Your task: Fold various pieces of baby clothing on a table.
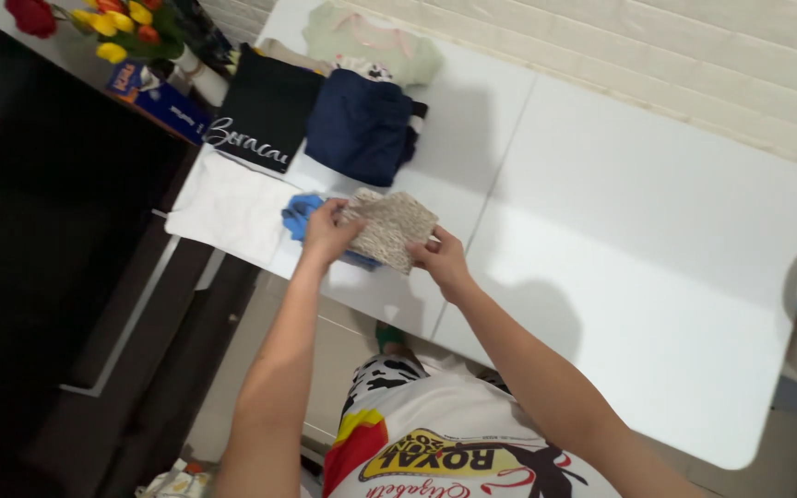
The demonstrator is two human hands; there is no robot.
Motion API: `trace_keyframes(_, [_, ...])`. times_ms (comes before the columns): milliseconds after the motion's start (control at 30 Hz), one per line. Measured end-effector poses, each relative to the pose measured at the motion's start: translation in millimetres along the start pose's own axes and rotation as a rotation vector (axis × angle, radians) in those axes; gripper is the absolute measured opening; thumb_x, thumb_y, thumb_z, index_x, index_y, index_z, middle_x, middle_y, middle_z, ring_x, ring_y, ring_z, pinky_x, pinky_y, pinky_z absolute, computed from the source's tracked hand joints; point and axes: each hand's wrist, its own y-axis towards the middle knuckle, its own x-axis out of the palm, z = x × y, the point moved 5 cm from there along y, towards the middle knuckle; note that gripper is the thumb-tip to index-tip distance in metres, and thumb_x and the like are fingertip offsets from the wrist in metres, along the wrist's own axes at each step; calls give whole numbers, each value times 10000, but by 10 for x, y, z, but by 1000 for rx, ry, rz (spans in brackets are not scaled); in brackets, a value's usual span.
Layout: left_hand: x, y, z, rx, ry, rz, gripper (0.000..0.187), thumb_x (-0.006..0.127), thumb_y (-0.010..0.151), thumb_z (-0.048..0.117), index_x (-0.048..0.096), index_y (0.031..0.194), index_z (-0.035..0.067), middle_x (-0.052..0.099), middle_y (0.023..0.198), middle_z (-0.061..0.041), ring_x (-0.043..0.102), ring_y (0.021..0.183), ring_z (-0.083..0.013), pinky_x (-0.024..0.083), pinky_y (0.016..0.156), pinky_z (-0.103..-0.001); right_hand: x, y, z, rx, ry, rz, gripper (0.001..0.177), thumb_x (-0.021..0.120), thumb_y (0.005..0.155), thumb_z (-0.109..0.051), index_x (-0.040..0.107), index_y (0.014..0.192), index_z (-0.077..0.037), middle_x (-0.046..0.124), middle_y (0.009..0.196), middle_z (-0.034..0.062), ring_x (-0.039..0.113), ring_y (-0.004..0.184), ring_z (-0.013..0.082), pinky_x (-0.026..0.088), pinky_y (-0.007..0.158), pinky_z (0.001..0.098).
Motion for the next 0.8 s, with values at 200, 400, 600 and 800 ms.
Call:
trace_keyframes(200, [-708, 131, -10, 50, 86, 57, 405, 809, 819, 113, 655, 1166, -27, 776, 1000, -114, 754, 908, -214, 587, 790, -341, 685, 436, 238, -122, -20, 43, 459, 702, 918, -73, 566, 1347, 18, 746, 1119, 109, 701, 956, 167, 590, 800, 333])
trace_keyframes(400, [-469, -277, 194, 428, 627, 368, 369, 689, 879, 106, 584, 1229, 53, 591, 1313, -173, 528, 1283, -370, 407, 1125, -501, 686, 678, 601, -30, -532, 247, 400, 765, 844, -168, 687, 1211, -27, 785, 989, 85, 737, 854, 171, 582, 776, 322])
trace_keyframes(600, [154, -290, -68, 533, 944, 123, 451, 521, 1048, 311, 539, 1482, 193, 438, 1606, -85, 291, 1557, -356, 164, 1224, -694, 643, 579, 519, -20, -688, 364, 370, 760, 850, -226, 669, 1150, -29, 779, 882, 142, 735, 758, 211, 581, 735, 344])
trace_keyframes(800, [202, -228, -90, 526, 1024, 6, 627, 549, 947, 544, 449, 1538, 360, 231, 1667, -167, 117, 1544, -454, 56, 1105, -823, 495, 278, 599, -58, -559, 498, 337, 706, 822, -101, 623, 1145, -52, 755, 912, 104, 720, 750, 197, 584, 708, 340])
